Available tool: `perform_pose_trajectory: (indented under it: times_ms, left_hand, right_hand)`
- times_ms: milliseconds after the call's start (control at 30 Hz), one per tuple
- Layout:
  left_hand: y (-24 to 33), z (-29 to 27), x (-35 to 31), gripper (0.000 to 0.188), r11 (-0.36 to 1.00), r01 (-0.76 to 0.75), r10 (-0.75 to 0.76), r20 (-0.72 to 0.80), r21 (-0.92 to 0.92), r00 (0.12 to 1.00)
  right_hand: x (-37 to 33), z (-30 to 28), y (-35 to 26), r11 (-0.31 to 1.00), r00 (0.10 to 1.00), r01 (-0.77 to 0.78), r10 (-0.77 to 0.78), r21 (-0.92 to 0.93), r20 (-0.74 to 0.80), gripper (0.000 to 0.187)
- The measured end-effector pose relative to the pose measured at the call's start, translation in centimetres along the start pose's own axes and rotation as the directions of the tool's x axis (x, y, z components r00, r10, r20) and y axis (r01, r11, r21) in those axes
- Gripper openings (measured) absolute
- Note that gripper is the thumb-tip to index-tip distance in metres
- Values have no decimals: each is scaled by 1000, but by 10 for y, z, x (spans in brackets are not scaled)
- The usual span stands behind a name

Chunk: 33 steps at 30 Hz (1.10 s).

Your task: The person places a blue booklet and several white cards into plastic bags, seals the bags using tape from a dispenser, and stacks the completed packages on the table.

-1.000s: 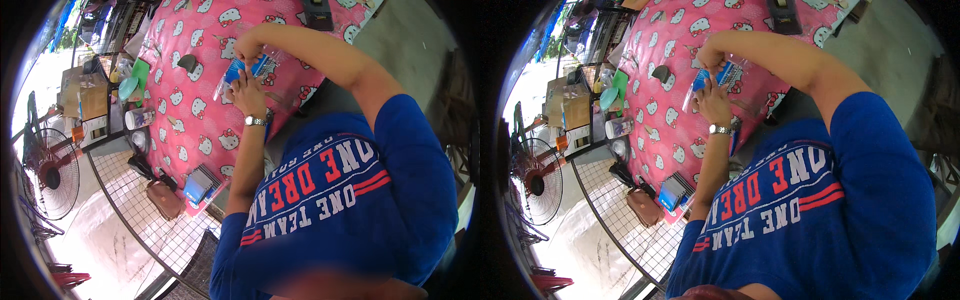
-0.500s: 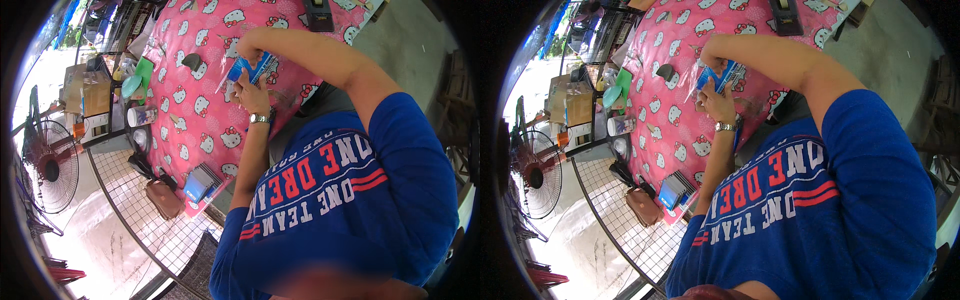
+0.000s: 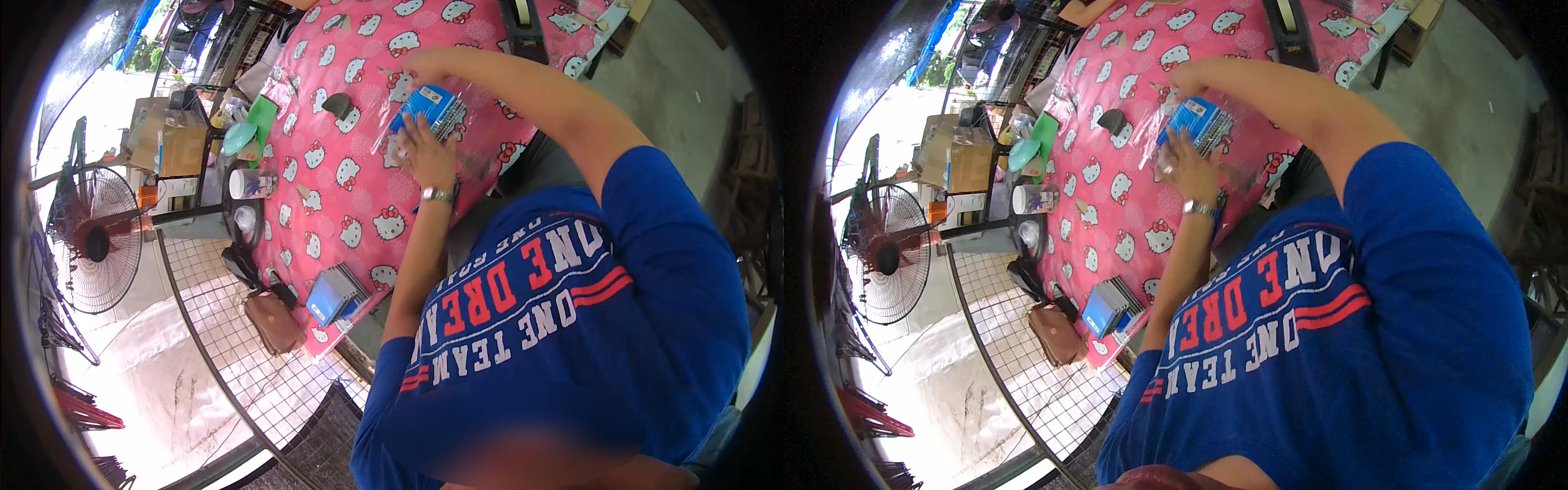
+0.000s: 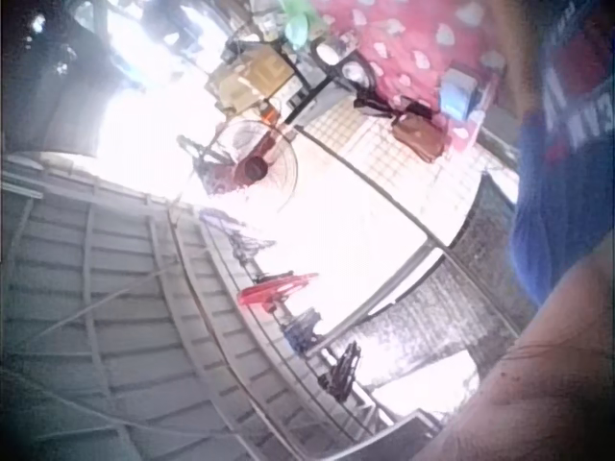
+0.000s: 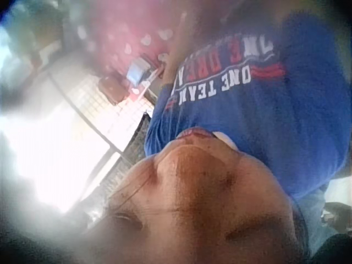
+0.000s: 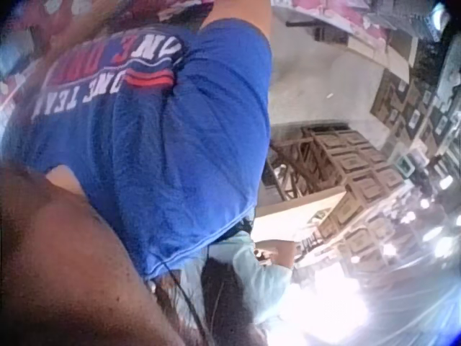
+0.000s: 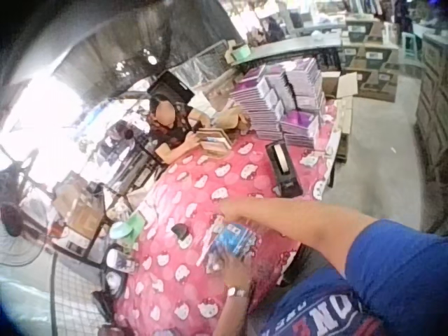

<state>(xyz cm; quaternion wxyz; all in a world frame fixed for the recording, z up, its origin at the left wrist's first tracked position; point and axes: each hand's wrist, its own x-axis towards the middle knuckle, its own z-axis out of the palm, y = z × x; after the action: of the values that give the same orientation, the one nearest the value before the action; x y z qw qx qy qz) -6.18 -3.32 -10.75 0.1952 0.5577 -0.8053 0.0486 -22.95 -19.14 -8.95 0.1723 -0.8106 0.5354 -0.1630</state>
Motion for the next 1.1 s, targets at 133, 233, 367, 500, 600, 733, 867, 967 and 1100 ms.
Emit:
perform_pose_trajectory:
  times_ms: [133, 233, 367, 500, 600, 733, 867, 967, 1100]
  left_hand:
    - [-7, -6, 16, 80, 997, 48, -50, 25, 68, 998]
    - [-35, -27, -10, 72, 976, 84, -107, -104, -199, 989]
    - [-64, -19, -44, 66, 789, 281, -339, -6, -547, 941]
    - [-25, -12, -41, 73, 624, 369, -481, 33, -689, 876]
    - [7, -36, -24, 80, 426, 294, -539, 21, -855, 842]
    - [-11, -46, -37, 75, 255, 174, -472, 35, -951, 881]
    - [-25, -35, -39, 67, 331, 238, -358, 112, -913, 927]
    - [-23, -39, -42, 65, 320, 234, -398, 94, -918, 913]
    - [-18, -54, -44, 64, 360, 163, -414, -1, -919, 910]
  right_hand:
    - [11, 9, -40, 969, 957, 109, -42, -221, 287, 67]
    - [-7, -32, -70, 998, 942, -6, -15, 63, 336, 79]
    - [-14, -41, -60, 681, 837, -237, -219, 693, 502, 88]
    - [-45, 21, -69, 409, 963, -186, -106, 893, 249, 84]
    - [-76, 46, -85, 189, 990, -42, -123, 981, 66, 80]
    - [-146, 24, -125, 548, 983, 179, -58, 817, -177, 81]
    - [-175, 35, -109, 714, 993, 118, -73, 691, -94, 82]
    - [-175, 31, -95, 746, 976, 194, -79, 637, -204, 81]
    - [-175, 12, -93, 781, 933, 315, -151, 539, -325, 66]
